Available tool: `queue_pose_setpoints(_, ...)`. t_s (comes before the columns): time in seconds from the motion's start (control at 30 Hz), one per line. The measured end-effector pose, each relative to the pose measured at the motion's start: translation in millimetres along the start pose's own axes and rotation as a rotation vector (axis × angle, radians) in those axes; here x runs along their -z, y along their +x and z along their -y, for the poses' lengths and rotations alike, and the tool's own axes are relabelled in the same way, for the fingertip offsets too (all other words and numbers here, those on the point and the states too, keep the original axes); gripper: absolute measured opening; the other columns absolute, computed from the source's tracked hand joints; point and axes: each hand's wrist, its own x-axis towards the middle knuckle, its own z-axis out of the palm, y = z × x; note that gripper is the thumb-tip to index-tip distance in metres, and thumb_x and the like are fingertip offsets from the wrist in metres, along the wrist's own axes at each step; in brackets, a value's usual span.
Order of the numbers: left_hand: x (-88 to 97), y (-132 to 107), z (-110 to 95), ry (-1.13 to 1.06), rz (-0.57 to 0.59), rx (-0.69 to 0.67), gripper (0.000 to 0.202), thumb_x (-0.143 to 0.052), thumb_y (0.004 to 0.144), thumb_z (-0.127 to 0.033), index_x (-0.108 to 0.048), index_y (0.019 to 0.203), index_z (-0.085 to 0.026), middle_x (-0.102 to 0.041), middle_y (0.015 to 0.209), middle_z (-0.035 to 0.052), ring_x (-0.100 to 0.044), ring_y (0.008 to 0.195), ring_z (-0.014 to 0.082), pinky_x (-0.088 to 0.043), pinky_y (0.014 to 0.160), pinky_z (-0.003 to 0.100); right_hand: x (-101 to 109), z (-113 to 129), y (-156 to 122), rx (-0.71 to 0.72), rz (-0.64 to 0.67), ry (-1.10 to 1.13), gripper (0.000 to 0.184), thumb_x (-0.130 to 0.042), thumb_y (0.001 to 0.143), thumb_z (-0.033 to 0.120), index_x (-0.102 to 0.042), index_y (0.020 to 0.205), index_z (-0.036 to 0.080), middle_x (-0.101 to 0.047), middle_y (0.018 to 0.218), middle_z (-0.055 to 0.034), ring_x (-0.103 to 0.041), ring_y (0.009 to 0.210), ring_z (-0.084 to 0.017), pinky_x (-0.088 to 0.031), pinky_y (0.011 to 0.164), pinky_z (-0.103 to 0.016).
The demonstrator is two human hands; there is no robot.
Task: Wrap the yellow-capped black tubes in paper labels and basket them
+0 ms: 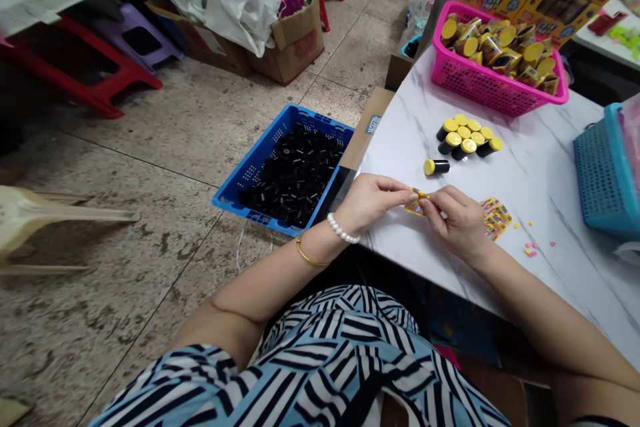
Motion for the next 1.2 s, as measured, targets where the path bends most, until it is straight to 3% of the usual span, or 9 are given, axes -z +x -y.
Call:
queue_pose_setpoints(0.17, 7.6, -5, -12, -0.112, -0.029, 0.078, 0.020, -0.088, 0.075, -0.028, -0.080, 0.082, -0.011, -0.071, 0.064, 0.0015, -0.044, 0.044, 0.0027, -0.027, 0.043, 0.019, -1, 13, 21, -0.024, -0.027, -0.001, 0.020, -0.063, 0.101, 0.026, -0.066, 0.082, 0.021, -0.063, 0.070, -0.0013, -0.056, 0.063, -0.014, -0.043, 0.059, -0.029)
queue_pose_setpoints(0.3, 13.1, -3, -13, -0.218, -0.073, 0.113, 0.014, -0.079, 0.086, -0.023, -0.071, 0.083, -0.013, -0.071, 0.067, 0.0002, -0.044, 0.038, 0.0019, -0.021, 0.038, 0.019, 2, 3, 33, -0.186, -0.068, 0.056, 0.019, -0.057, 0.104, 0.029, -0.071, 0.094, 0.021, -0.071, 0.081, -0.0037, -0.065, 0.073, -0.017, -0.052, 0.070, -0.031)
queue_pose_setpoints(0.43, 15.9, 1, -13, -0.220, -0.051, 0.209, 0.006, -0.075, 0.090, -0.017, -0.074, 0.090, -0.012, -0.072, 0.068, 0.0014, -0.048, 0.038, 0.0027, -0.022, 0.036, 0.018, 3, -24, 36, -0.130, 0.198, -0.270, 0.033, -0.057, 0.100, 0.025, -0.068, 0.132, 0.023, -0.069, 0.136, -0.0142, -0.066, 0.110, -0.029, -0.056, 0.086, -0.042)
queue_pose_setpoints(0.53, 15.3, 3, -14, -0.234, 0.026, 0.245, 0.014, -0.079, 0.087, -0.018, -0.079, 0.100, -0.011, -0.080, 0.087, 0.0078, -0.049, 0.042, 0.0006, -0.024, 0.036, 0.016, 2, -36, 32, -0.135, 0.358, -0.401, 0.035, -0.053, 0.099, 0.020, -0.071, 0.128, 0.022, -0.069, 0.133, -0.0147, -0.066, 0.103, -0.030, -0.056, 0.074, -0.039)
queue_pose_setpoints(0.67, 12.6, 10, -15, -0.309, 0.016, 0.294, 0.008, -0.081, 0.085, -0.016, -0.080, 0.091, -0.011, -0.080, 0.086, 0.0084, -0.052, 0.046, 0.0007, -0.028, 0.038, 0.013, 3, -42, 21, -0.259, 0.131, -0.189, 0.049, -0.061, 0.094, 0.024, -0.063, 0.142, 0.018, -0.068, 0.122, -0.0131, -0.063, 0.075, -0.017, -0.059, 0.072, -0.035)
queue_pose_setpoints(0.73, 10.2, 14, -15, -0.342, -0.005, 0.307, 0.007, -0.081, 0.085, -0.015, -0.079, 0.089, -0.011, -0.079, 0.084, 0.0079, -0.053, 0.046, 0.0010, -0.028, 0.038, 0.013, 4, -44, 13, -0.269, 0.063, -0.102, 0.053, -0.061, 0.095, 0.026, -0.060, 0.147, 0.019, -0.068, 0.116, -0.0120, -0.062, 0.072, -0.017, -0.059, 0.072, -0.035)
queue_pose_setpoints(0.9, -0.6, 24, -14, -0.369, -0.027, 0.324, 0.005, -0.078, 0.089, -0.015, -0.075, 0.090, -0.010, -0.076, 0.079, 0.0061, -0.054, 0.044, 0.0017, -0.025, 0.036, 0.014, 2, -41, -9, -0.186, 0.162, -0.269, 0.058, -0.054, 0.102, 0.031, -0.049, 0.159, 0.020, -0.068, 0.125, -0.0174, -0.062, 0.106, -0.031, -0.056, 0.087, -0.047)
queue_pose_setpoints(1.03, -8.4, 27, -15, -0.407, 0.001, 0.301, 0.005, -0.075, 0.091, -0.015, -0.075, 0.091, -0.010, -0.074, 0.078, 0.0042, -0.055, 0.044, 0.0013, -0.026, 0.034, 0.012, 0, -36, -14, -0.182, 0.188, -0.338, 0.062, -0.054, 0.103, 0.034, -0.043, 0.162, 0.017, -0.068, 0.133, -0.0202, -0.060, 0.109, -0.034, -0.052, 0.091, -0.051)
queue_pose_setpoints(1.2, -7.9, 28, -20, -0.450, 0.034, 0.266, 0.006, -0.076, 0.090, -0.014, -0.076, 0.091, -0.008, -0.075, 0.081, 0.0043, -0.051, 0.041, -0.0007, -0.030, 0.033, 0.009, -8, -40, -14, -0.220, 0.096, -0.254, 0.051, -0.051, 0.104, 0.028, -0.056, 0.154, 0.016, -0.071, 0.121, -0.0198, -0.062, 0.107, -0.032, -0.054, 0.092, -0.051)
